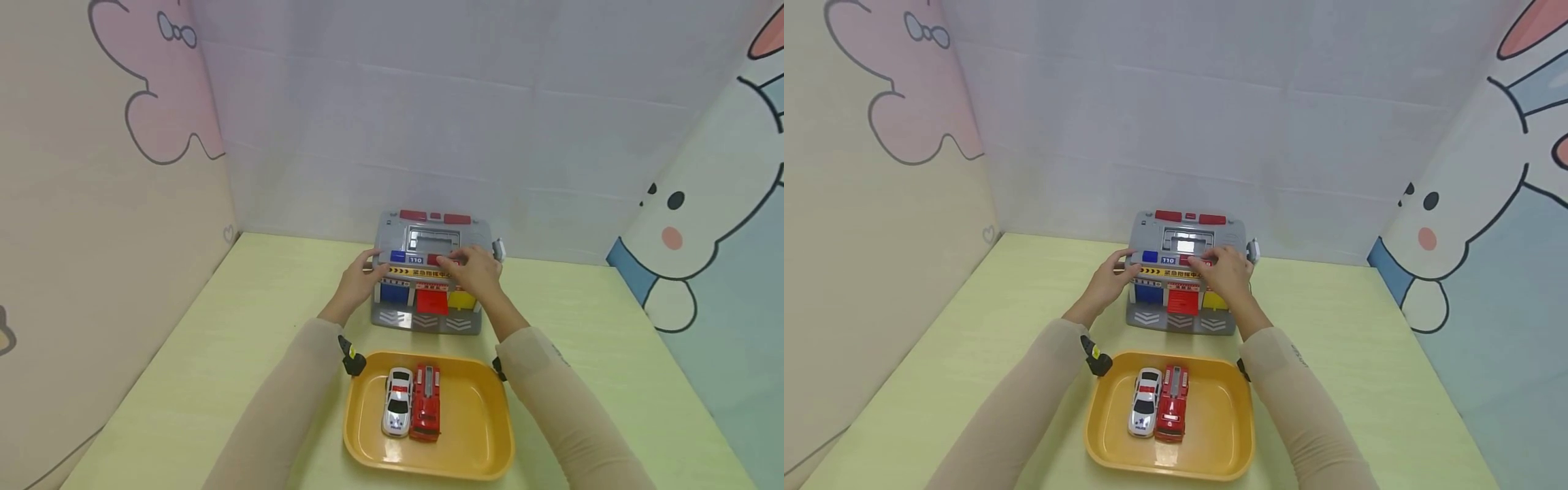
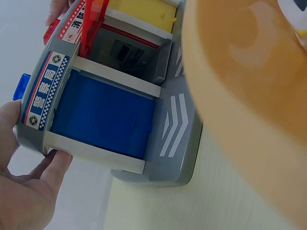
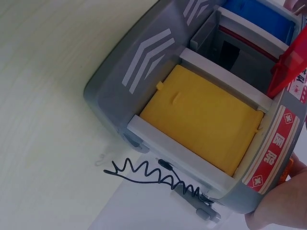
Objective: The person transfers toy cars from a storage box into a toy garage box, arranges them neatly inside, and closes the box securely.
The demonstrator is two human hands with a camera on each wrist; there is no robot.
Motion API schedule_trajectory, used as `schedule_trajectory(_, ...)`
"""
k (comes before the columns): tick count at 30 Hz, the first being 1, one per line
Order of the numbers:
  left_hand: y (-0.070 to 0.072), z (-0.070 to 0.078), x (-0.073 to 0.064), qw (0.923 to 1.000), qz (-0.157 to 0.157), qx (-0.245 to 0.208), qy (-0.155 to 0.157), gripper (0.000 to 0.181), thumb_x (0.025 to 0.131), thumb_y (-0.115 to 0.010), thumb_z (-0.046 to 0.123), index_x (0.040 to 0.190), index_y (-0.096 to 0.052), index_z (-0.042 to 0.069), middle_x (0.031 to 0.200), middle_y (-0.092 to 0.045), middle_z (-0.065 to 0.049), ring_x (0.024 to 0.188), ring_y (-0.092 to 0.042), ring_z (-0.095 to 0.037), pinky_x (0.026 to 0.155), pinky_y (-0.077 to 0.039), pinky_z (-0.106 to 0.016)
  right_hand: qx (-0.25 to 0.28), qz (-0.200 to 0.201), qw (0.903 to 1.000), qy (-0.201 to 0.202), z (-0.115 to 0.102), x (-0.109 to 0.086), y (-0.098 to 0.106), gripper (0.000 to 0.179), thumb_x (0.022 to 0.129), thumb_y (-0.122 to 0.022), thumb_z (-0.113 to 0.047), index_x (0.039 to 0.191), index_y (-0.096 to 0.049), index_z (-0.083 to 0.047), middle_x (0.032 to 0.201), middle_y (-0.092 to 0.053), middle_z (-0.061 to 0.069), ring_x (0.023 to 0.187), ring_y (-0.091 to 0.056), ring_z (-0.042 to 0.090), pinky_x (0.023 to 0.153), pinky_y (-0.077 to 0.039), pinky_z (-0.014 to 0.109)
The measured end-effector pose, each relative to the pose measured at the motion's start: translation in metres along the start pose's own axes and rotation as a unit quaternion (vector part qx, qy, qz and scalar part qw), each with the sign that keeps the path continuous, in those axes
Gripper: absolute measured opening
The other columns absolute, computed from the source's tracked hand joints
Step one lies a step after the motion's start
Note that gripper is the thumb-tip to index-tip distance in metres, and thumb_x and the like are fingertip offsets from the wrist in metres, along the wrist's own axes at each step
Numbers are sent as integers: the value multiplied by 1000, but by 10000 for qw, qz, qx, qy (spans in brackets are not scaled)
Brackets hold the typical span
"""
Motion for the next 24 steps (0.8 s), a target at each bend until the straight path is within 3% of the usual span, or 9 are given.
schedule_trajectory(24,-1,1,1,9999,23,-92,74,51,99,-56,39,146,-42,21,138,-49,-17,126,-48,-32,100,-45,-46,385,-270,9989,-17,-1,-3,9,49,95,-60,-45,120,-65,-3,122,-52,17,116,-43,34,107,-17,58)
Point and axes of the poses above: each hand's wrist, its own x-axis towards the middle knuckle, its own y-axis out of the back of the hand, z = x × y, the point moved 3 cm from there along x, towards the middle knuckle
